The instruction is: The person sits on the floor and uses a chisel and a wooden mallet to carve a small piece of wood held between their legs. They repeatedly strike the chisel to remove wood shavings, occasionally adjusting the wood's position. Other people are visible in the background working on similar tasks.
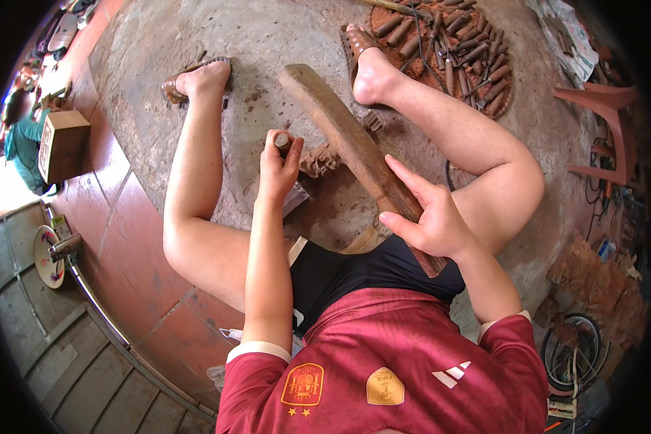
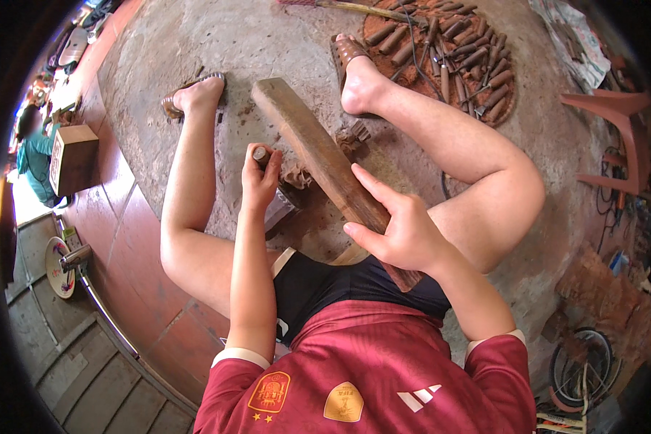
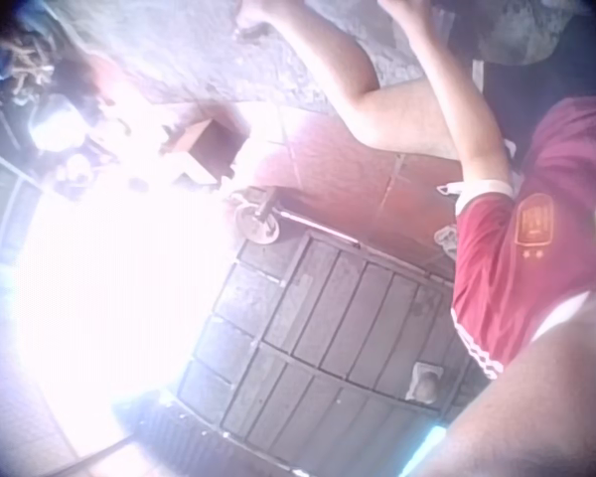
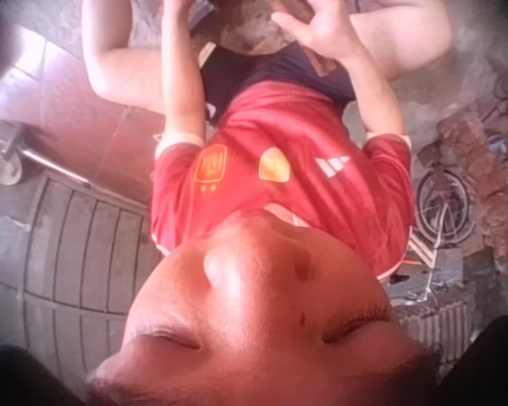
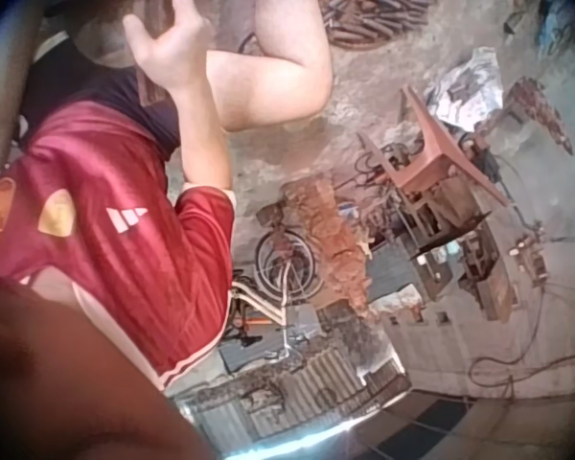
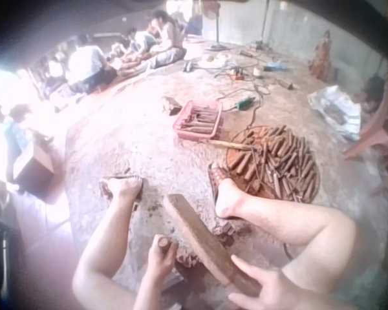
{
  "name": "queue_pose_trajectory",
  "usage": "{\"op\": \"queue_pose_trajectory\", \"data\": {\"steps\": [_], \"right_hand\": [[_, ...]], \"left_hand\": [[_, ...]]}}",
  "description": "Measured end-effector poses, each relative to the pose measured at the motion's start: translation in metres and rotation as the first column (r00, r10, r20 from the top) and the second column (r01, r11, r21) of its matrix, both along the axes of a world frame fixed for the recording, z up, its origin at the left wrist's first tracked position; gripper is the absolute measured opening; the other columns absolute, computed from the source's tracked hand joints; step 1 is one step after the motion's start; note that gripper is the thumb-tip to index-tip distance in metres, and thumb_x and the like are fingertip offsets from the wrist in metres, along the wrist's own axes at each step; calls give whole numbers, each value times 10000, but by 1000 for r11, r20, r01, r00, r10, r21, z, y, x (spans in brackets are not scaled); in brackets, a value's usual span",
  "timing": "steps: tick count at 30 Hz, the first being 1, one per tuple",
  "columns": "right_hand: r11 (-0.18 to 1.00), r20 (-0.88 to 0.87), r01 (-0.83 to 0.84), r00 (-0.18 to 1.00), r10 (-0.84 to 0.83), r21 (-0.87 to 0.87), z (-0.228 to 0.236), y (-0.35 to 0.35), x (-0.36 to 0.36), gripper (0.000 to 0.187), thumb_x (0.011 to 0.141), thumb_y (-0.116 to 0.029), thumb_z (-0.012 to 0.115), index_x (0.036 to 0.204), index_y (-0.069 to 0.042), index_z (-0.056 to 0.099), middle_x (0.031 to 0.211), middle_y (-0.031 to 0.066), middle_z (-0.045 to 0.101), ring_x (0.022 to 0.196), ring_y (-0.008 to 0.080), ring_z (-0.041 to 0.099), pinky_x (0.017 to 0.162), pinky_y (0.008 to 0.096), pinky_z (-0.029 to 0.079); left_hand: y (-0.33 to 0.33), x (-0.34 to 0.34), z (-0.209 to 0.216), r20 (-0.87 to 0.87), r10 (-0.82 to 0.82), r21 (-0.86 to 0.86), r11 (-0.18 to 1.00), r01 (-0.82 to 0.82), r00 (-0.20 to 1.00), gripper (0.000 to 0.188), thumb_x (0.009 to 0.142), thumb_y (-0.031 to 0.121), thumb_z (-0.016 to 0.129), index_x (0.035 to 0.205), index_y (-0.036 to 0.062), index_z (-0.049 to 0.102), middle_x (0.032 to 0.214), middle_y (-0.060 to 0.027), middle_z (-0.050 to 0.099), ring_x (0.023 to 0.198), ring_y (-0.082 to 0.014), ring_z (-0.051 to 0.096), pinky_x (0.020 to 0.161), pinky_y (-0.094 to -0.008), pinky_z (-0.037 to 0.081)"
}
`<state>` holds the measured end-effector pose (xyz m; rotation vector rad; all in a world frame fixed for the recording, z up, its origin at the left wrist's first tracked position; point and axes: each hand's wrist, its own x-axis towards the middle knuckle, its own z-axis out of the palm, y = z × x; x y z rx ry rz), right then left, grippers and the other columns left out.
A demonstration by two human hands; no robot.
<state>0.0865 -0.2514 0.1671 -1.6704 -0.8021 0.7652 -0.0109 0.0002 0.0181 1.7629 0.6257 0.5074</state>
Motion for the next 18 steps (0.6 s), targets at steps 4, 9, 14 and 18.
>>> {"op": "queue_pose_trajectory", "data": {"steps": [4, 9, 14, 18], "right_hand": [[995, 100, -64, 992, 71, -78, 18, 6, 6, 691, 764, -88, 715, 1380, 22, 423, 949, 250, 674, 859, 189, 688, 750, 290, 520], [990, 266, -138, 954, 138, -20, 26, 14, 6, 716, 752, -96, 710, 1392, 9, 408, 784, 210, 649, 675, 287, 668, 654, 343, 524], [990, 442, -129, 892, 93, 51, 5, 15, -11, 716, 762, -112, 694, 1410, -34, 399, 649, 158, 587, 571, 324, 603, 592, 386, 509], [942, 345, -208, 891, 294, -264, 3, 13, -4, 691, 782, -139, 676, 1418, -85, 410, 606, 174, 559, 573, 332, 593, 572, 394, 502]], "left_hand": [[-3, 1, 2, -16, -60, 25, 998, 60, 998, 136, 885, 95, 642, 916, 50, 518, 738, -33, 526, 666, -131, 489, 639, -273, 438], [-4, -2, -3, 62, -111, 33, 994, 109, 992, 98, 890, 69, 604, 951, 36, 535, 802, -44, 554, 735, -135, 505, 685, -286, 446], [-2, -6, -1, 54, -170, 72, 983, 166, 984, 163, 885, 35, 569, 1047, 18, 556, 919, -80, 603, 864, -166, 566, 791, -294, 461], [-2, -6, -5, 25, -156, -11, 988, 156, 987, 196, 879, 39, 585, 1072, 19, 555, 957, -66, 612, 908, -164, 572, 828, -286, 452]]}}
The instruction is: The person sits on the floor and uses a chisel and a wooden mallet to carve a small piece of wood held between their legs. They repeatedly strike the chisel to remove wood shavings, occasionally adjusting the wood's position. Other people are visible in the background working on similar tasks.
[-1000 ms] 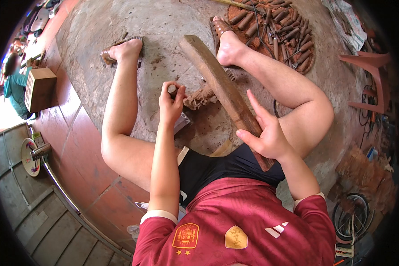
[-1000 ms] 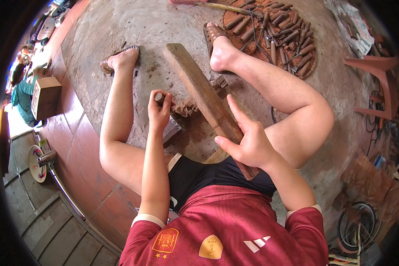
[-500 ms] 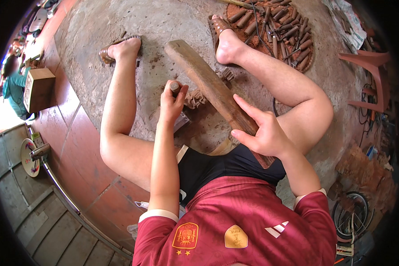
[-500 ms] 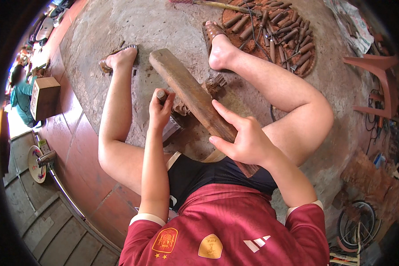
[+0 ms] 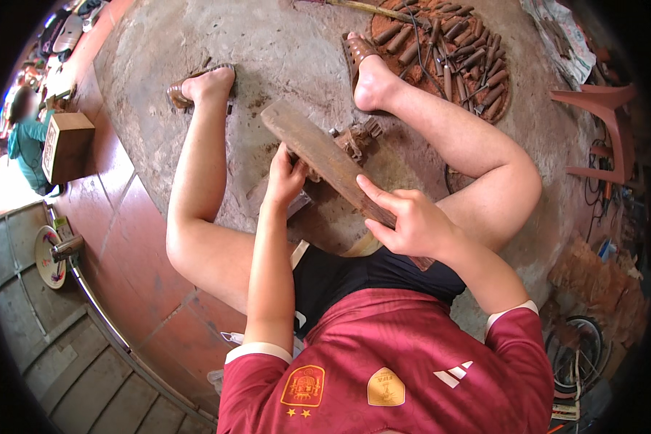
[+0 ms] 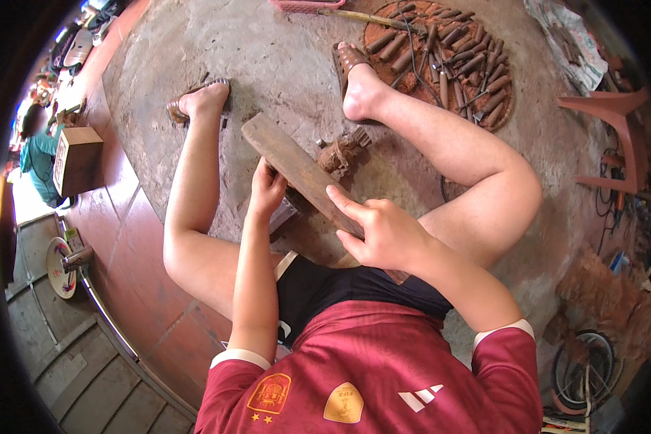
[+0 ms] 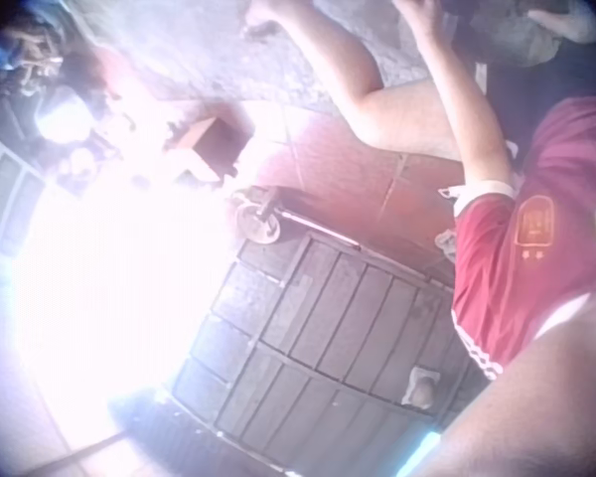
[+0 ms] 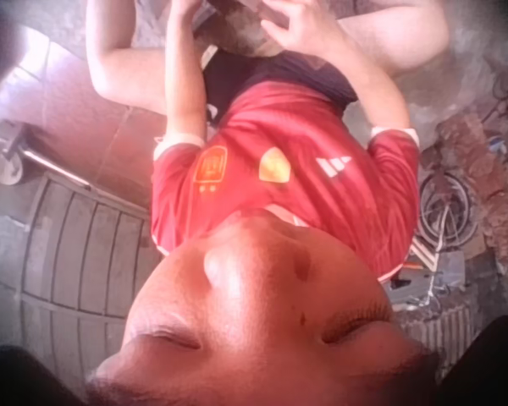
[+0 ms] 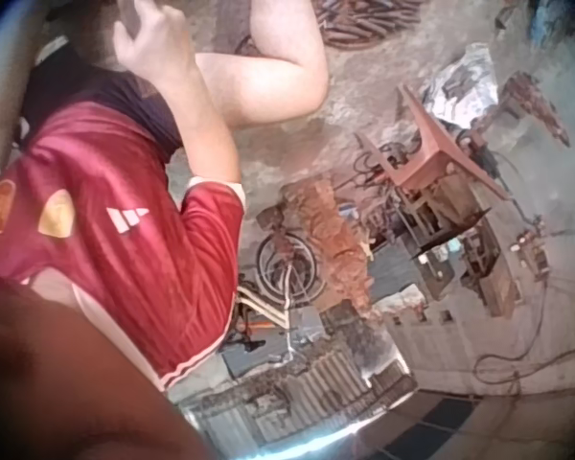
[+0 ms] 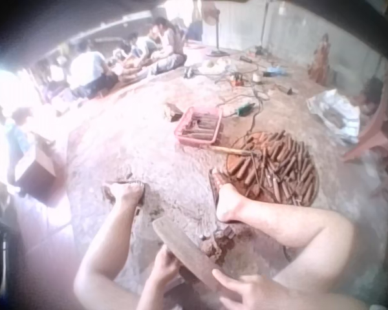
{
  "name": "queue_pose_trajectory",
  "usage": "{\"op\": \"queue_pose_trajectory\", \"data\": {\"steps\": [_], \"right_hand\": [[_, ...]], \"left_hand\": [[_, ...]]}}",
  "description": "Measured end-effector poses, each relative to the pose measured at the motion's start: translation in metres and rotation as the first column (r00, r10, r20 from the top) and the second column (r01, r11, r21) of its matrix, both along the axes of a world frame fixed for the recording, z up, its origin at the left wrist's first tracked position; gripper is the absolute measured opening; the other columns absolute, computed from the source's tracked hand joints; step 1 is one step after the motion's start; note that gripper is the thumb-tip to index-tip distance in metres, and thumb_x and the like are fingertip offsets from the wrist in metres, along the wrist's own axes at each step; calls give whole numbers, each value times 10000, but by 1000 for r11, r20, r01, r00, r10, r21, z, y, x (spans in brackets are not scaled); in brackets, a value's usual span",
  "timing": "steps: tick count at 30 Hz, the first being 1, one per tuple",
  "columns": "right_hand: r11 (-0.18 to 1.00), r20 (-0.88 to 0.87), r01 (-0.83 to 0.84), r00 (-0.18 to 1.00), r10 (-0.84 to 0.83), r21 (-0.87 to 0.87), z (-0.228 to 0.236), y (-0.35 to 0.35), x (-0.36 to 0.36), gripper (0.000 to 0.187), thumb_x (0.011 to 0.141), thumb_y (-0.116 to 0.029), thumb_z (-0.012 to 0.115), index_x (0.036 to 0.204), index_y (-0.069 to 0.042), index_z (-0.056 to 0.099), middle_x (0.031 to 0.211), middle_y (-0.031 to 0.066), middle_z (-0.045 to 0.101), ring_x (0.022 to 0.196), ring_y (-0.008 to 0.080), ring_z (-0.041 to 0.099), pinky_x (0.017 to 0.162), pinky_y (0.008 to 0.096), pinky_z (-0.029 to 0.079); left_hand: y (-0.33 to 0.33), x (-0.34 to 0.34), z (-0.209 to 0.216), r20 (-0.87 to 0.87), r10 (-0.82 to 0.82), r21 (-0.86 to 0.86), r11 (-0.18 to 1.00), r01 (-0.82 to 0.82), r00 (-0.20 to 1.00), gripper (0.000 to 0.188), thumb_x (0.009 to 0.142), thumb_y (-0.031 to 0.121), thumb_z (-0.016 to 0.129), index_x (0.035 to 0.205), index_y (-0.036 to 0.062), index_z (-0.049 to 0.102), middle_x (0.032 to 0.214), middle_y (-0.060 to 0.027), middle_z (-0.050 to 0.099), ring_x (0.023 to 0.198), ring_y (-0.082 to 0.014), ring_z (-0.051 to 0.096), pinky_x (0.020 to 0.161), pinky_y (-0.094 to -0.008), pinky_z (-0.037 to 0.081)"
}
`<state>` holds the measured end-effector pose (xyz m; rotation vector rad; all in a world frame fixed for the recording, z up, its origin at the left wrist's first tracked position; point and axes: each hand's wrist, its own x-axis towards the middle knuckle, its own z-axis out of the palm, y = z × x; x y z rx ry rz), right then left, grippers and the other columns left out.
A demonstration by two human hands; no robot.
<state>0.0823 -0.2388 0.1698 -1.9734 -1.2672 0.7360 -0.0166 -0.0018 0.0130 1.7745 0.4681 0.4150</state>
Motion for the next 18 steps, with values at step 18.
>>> {"op": "queue_pose_trajectory", "data": {"steps": [18], "right_hand": [[979, 207, -160, 961, 184, -129, -7, 5, -16, 679, 804, -222, 676, 1428, -193, 409, 729, 193, 571, 512, 330, 582, 492, 405, 516]], "left_hand": [[9, -35, -21, 13, 98, -232, 968, -92, 995, 267, 884, -22, 527, 1151, -15, 528, 1051, -58, 620, 986, -153, 568, 869, -298, 463]]}}
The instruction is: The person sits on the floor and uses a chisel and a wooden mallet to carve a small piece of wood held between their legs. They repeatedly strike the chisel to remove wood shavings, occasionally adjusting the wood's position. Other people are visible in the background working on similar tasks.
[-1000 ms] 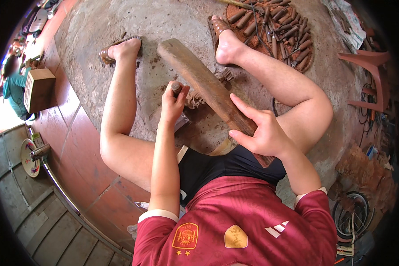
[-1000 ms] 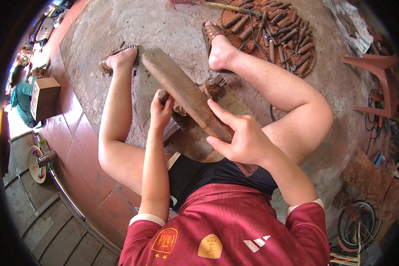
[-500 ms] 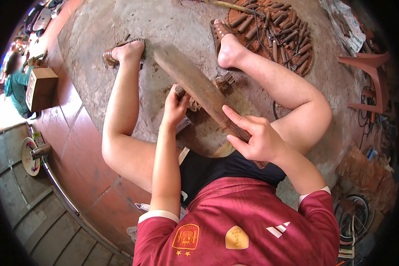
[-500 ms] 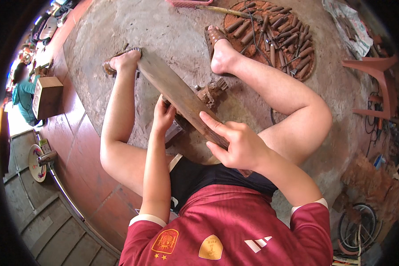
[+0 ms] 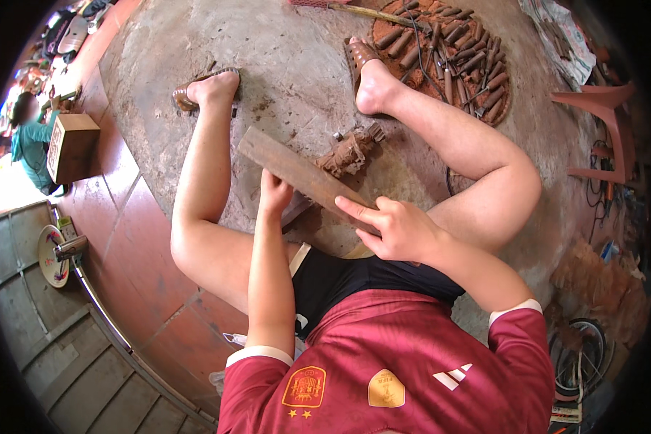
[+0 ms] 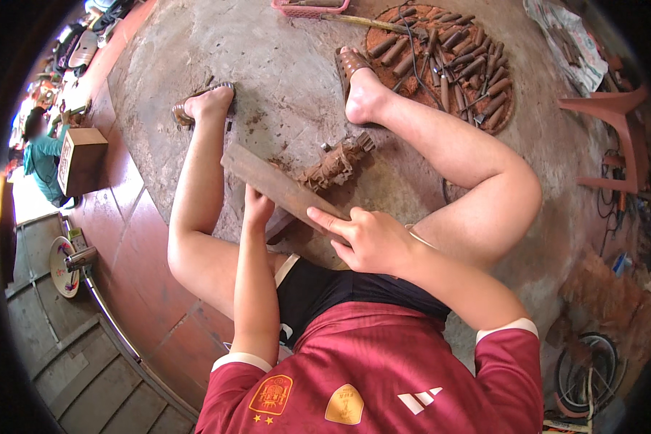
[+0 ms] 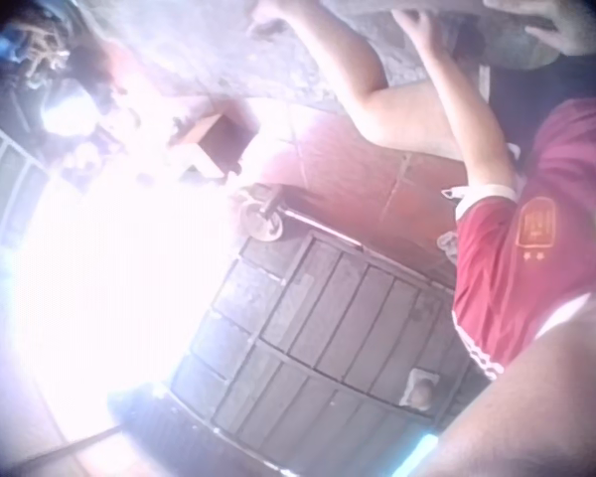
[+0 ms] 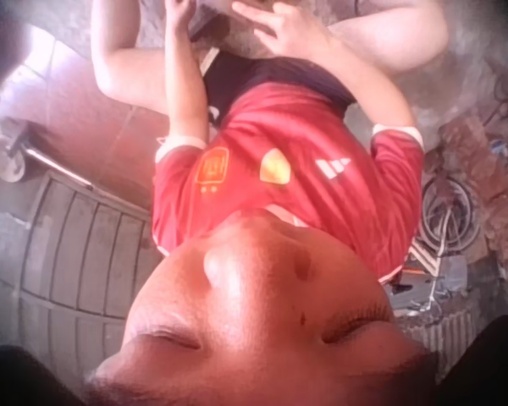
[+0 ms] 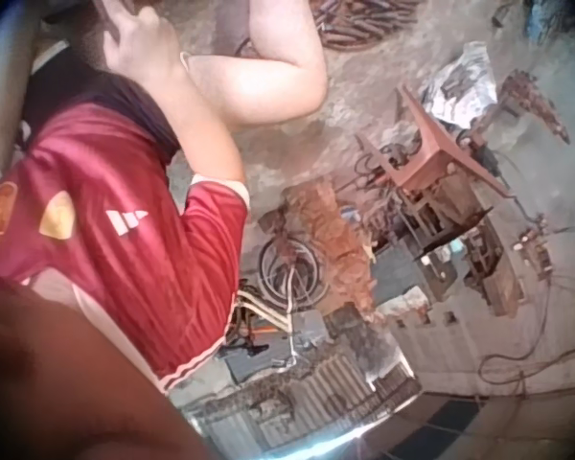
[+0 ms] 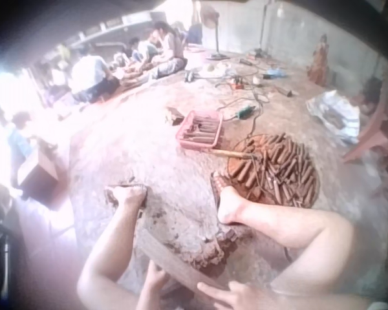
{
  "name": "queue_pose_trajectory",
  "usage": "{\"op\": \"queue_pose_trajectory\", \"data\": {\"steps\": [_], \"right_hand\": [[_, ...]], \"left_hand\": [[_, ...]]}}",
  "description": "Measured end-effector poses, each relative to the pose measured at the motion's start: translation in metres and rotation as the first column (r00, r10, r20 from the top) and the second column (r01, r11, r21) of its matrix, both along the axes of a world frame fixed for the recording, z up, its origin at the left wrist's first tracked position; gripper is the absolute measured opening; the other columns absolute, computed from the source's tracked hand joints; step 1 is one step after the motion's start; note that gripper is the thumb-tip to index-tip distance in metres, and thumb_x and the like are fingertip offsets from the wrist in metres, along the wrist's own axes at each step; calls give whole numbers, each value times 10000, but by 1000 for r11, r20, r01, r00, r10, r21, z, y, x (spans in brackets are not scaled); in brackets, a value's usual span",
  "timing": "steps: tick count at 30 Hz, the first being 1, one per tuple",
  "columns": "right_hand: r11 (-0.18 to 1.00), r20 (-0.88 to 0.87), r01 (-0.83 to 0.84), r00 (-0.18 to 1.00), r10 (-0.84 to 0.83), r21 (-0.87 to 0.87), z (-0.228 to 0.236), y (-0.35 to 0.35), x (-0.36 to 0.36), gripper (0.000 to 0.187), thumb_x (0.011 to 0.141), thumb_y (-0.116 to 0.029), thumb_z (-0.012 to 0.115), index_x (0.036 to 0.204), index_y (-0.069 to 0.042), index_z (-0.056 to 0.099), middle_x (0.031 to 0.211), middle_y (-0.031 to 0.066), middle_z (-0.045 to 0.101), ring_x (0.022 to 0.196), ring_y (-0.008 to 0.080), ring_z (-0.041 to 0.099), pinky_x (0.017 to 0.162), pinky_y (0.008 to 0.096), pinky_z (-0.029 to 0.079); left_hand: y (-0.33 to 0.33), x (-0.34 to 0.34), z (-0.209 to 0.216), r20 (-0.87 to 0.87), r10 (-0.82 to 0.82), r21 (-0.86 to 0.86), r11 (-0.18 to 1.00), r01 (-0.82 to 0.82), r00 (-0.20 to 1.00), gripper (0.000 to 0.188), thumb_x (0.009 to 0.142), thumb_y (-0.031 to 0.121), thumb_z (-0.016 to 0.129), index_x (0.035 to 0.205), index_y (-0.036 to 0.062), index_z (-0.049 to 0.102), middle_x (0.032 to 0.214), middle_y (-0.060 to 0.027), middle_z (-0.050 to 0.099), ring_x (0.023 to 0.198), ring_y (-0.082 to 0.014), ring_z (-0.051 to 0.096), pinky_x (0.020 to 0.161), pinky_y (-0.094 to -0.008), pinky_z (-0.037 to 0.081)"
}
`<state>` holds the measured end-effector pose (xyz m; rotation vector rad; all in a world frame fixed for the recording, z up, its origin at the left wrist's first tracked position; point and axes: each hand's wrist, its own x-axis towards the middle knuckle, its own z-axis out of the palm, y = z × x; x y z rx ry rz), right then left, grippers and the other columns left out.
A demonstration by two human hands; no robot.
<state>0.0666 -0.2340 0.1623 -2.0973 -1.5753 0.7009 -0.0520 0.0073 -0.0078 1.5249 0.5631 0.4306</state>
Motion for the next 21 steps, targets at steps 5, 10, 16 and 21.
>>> {"op": "queue_pose_trajectory", "data": {"steps": [5, 10, 16, 21], "right_hand": [[916, -146, 201, 976, -159, 347, 3, 6, -10, 666, 810, -234, 666, 1425, -248, 411, 677, 191, 561, 513, 340, 586, 513, 418, 529], [1000, -12, 0, 1000, 0, -6, 8, 14, 0, 746, 781, -181, 693, 1445, -106, 363, 655, 182, 555, 514, 344, 566, 527, 411, 511], [945, -20, 52, 999, -48, 324, 10, 14, -6, 749, 782, -175, 685, 1454, -151, 356, 655, 176, 553, 524, 331, 579, 514, 405, 515], [998, -27, 47, 999, -47, -32, 19, 25, 2, 749, 786, -178, 682, 1458, -172, 351, 648, 173, 555, 553, 349, 597, 518, 444, 508]], "left_hand": [[-3, 7, 15, 69, -34, -116, 992, 41, 997, 227, 914, -2, 532, 1140, 0, 513, 1060, -57, 612, 999, -148, 562, 907, -287, 440], [-1, 1, -9, 103, 73, -195, 979, -52, 992, 216, 921, 25, 533, 1135, 9, 524, 1049, -54, 620, 986, -156, 576, 865, -292, 467], [10, 6, -16, 211, -7, -174, 984, 45, 977, 222, 878, 45, 604, 1092, 3, 570, 1011, -46, 625, 929, -148, 574, 810, -308, 485], [-1, 7, -6, 173, 79, -133, 990, -56, 982, 284, 829, 22, 645, 1102, 7, 570, 1035, -64, 637, 952, -169, 602, 820, -320, 498]]}}
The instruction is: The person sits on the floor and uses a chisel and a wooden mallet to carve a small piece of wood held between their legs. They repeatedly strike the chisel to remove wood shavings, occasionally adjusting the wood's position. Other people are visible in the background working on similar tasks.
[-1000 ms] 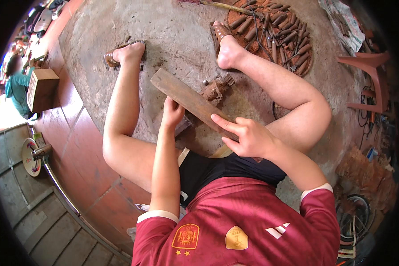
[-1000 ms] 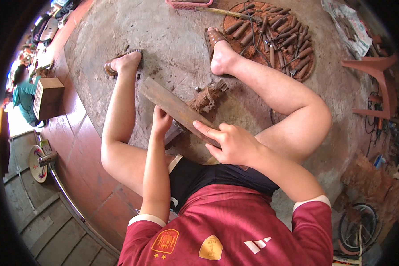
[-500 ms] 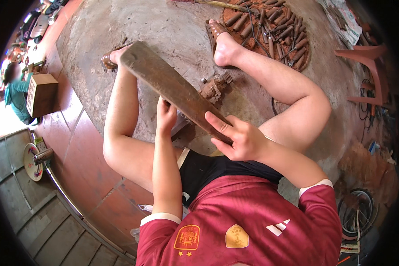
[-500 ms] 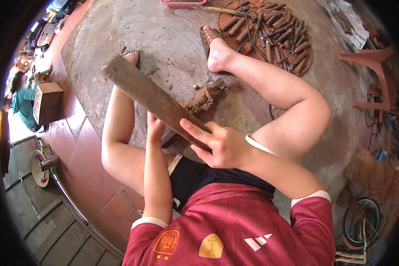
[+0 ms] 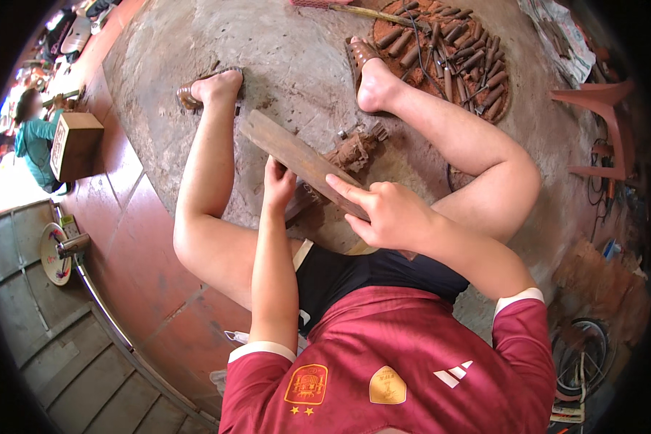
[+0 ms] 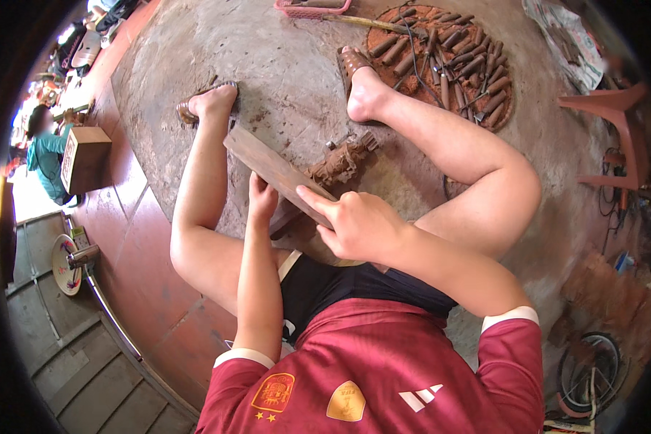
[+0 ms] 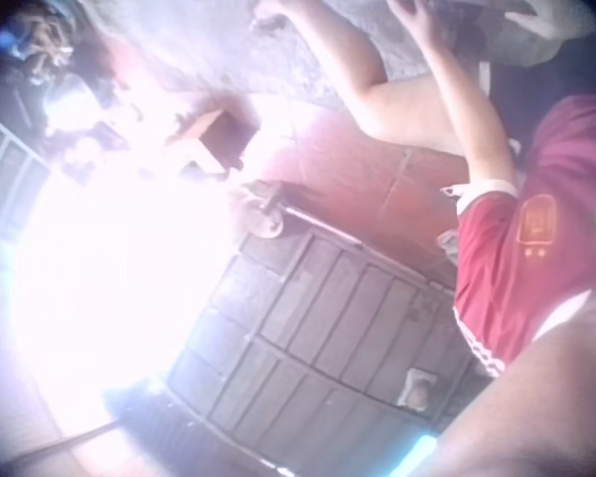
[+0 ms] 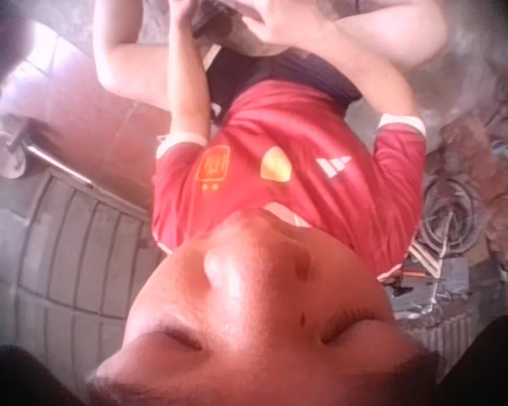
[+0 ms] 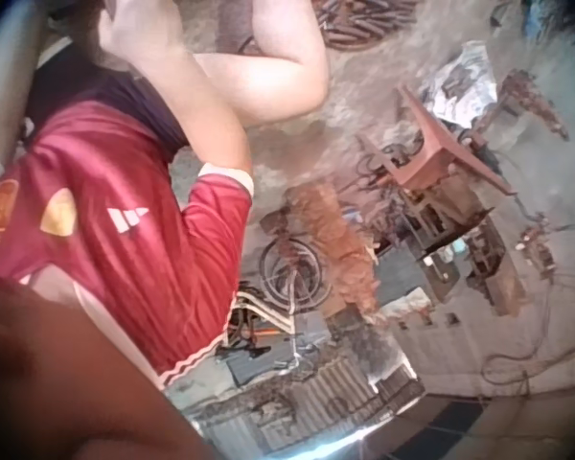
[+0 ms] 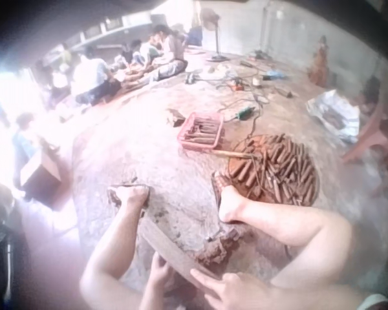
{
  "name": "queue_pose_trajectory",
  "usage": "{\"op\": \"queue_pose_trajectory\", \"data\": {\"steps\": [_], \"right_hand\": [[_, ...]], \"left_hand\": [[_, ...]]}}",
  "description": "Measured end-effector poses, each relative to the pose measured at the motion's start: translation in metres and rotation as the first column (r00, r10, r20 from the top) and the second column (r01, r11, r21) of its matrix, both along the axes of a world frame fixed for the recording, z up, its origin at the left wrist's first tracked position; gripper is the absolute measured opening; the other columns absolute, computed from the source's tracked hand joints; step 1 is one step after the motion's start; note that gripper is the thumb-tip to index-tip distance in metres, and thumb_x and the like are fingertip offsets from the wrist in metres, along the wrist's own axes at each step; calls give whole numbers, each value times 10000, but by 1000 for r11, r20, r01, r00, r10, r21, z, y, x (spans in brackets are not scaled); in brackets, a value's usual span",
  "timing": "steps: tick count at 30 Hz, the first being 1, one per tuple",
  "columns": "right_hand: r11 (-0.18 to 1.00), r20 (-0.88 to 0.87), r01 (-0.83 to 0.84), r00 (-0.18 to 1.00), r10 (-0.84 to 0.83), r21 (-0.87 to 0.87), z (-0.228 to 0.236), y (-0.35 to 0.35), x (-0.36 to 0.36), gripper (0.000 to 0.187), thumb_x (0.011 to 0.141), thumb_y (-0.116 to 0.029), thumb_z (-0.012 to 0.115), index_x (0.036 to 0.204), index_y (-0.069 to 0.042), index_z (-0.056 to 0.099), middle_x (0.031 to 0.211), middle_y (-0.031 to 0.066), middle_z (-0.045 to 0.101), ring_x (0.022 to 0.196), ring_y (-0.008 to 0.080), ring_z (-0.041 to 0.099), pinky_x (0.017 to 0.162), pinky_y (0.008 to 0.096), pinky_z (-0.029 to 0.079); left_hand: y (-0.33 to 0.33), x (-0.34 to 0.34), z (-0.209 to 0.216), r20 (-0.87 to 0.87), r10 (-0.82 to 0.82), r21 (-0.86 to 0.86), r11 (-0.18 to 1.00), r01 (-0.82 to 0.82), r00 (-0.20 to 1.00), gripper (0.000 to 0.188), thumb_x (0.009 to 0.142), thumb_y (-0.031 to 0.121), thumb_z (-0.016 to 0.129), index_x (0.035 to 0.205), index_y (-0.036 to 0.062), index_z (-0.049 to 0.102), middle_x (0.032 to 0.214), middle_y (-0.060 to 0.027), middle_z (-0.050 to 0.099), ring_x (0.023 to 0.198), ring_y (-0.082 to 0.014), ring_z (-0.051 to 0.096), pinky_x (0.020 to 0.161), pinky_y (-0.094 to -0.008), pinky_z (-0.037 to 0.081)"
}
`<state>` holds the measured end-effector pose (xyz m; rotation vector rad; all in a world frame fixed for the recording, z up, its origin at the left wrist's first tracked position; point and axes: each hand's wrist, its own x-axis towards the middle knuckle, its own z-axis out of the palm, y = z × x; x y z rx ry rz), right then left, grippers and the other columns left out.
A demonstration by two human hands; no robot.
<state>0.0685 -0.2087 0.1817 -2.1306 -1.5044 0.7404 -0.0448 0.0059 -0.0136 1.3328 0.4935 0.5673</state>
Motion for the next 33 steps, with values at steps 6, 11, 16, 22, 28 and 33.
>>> {"op": "queue_pose_trajectory", "data": {"steps": [6, 11, 16, 22, 28, 33], "right_hand": [[899, -21, 25, 1000, -17, 438, 3, -7, -2, 727, 786, -177, 682, 1446, -159, 376, 643, 165, 553, 532, 337, 574, 516, 432, 500], [997, -24, -11, 1000, 13, 71, 1, -16, 7, 715, 776, -140, 688, 1431, -147, 403, 687, 153, 561, 521, 322, 569, 536, 397, 512], [922, -27, 53, 999, -46, 384, 2, -20, -3, 705, 784, -166, 682, 1430, -127, 400, 685, 165, 552, 530, 337, 582, 534, 396, 512], [960, -156, 141, 982, -105, 243, -7, -16, 9, 676, 789, -155, 685, 1410, -97, 424, 699, 188, 596, 568, 358, 605, 568, 425, 503], [860, -247, 296, 947, -207, 416, 20, -33, 27, 646, 779, -98, 685, 1382, -66, 459, 701, 183, 624, 605, 302, 635, 592, 358, 505], [902, -327, 341, 912, -248, 266, 19, -41, 24, 620, 785, -96, 679, 1364, -23, 468, 797, 206, 661, 675, 233, 677, 645, 313, 518]], "left_hand": [[-4, -1, -3, 120, -11, -230, 973, 38, 993, 331, 836, 26, 644, 1150, 13, 540, 1066, -61, 620, 953, -168, 600, 824, -321, 497], [-3, 5, 0, 27, -7, 0, 1000, 7, 1000, 264, 864, 29, 605, 1119, -1, 542, 1023, -49, 634, 946, -139, 593, 823, -302, 486], [-10, 4, 12, 10, -62, -7, 998, 62, 998, 242, 862, 13, 594, 1098, -4, 546, 987, -38, 647, 932, -119, 591, 839, -280, 468], [-14, 7, 20, 23, -36, 140, 990, 32, 999, 143, 899, 8, 595, 992, 43, 492, 895, -8, 546, 811, -92, 505, 748, -235, 434], [-9, 7, 39, 117, -13, -22, 1000, 16, 993, 157, 899, -32, 576, 941, 68, 461, 875, -7, 516, 786, -78, 475, 715, -215, 412], [-10, 4, 44, 20, 5, -14, 1000, -4, 1000, 168, 838, -28, 629, 873, 65, 495, 732, 21, 505, 691, -78, 499, 612, -227, 429]]}}
